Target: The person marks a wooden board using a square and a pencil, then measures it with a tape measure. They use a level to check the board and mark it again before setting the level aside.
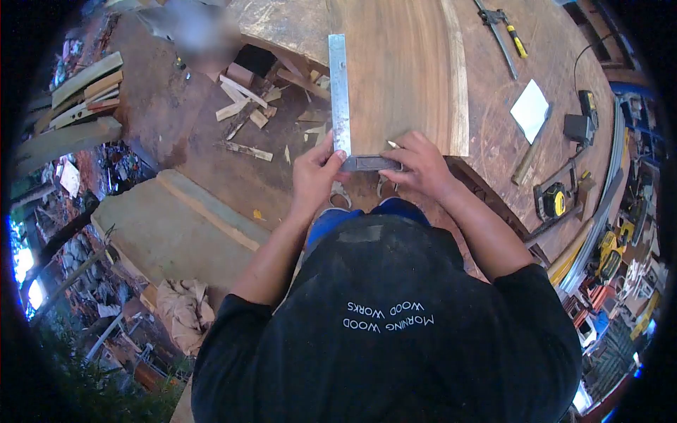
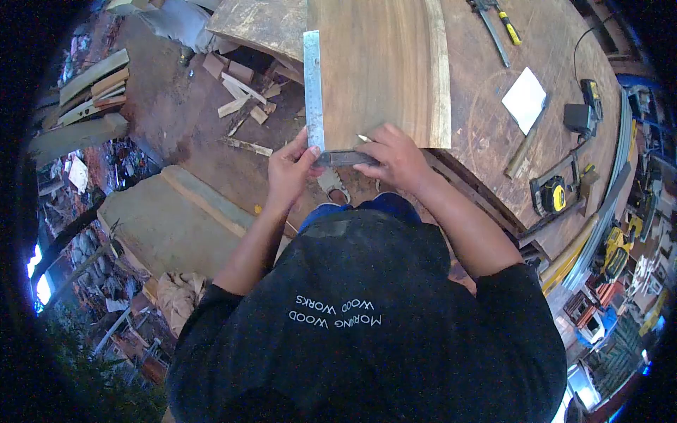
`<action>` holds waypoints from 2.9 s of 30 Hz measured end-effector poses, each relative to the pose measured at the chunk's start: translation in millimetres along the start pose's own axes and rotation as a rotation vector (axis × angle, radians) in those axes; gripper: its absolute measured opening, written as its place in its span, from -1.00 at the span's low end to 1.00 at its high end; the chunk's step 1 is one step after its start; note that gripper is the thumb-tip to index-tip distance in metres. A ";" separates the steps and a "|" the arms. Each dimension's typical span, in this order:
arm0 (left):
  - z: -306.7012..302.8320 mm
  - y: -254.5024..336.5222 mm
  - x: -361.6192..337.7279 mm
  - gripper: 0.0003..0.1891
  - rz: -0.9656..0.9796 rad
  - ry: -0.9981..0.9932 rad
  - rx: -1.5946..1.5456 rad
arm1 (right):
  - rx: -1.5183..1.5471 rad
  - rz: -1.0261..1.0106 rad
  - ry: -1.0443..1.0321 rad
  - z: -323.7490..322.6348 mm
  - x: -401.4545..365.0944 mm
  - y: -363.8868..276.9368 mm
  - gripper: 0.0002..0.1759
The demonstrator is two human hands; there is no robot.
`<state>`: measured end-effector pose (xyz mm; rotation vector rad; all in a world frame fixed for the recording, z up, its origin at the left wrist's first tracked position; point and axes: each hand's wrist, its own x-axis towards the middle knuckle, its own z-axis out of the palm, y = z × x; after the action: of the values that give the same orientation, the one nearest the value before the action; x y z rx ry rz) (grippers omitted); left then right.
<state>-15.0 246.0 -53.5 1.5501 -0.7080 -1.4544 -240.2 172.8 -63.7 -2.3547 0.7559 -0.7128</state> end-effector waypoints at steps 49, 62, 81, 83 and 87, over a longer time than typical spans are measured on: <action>-2.7 -3.0 2.4 -0.48 0.019 -0.019 0.012 | 0.018 0.011 0.000 -4.3 -0.6 -3.3 -0.61; -1.9 -2.8 3.3 -0.47 0.006 -0.014 0.030 | 0.029 0.007 0.028 -1.2 -0.5 -1.0 -0.60; -0.9 -4.7 3.3 -0.47 0.020 -0.001 -0.017 | 0.015 -0.010 0.028 -0.8 -1.9 0.5 -0.59; -1.9 -7.3 4.0 -0.47 0.021 -0.009 -0.020 | 0.018 -0.009 0.028 -0.6 -2.3 1.0 -0.59; -2.0 -9.1 4.9 -0.47 0.018 -0.004 -0.034 | 0.031 -0.006 0.030 -0.9 -1.5 0.5 -0.59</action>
<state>-13.7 246.4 -64.0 1.5110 -0.6945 -1.4497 -242.0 173.1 -63.9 -2.3238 0.7462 -0.7589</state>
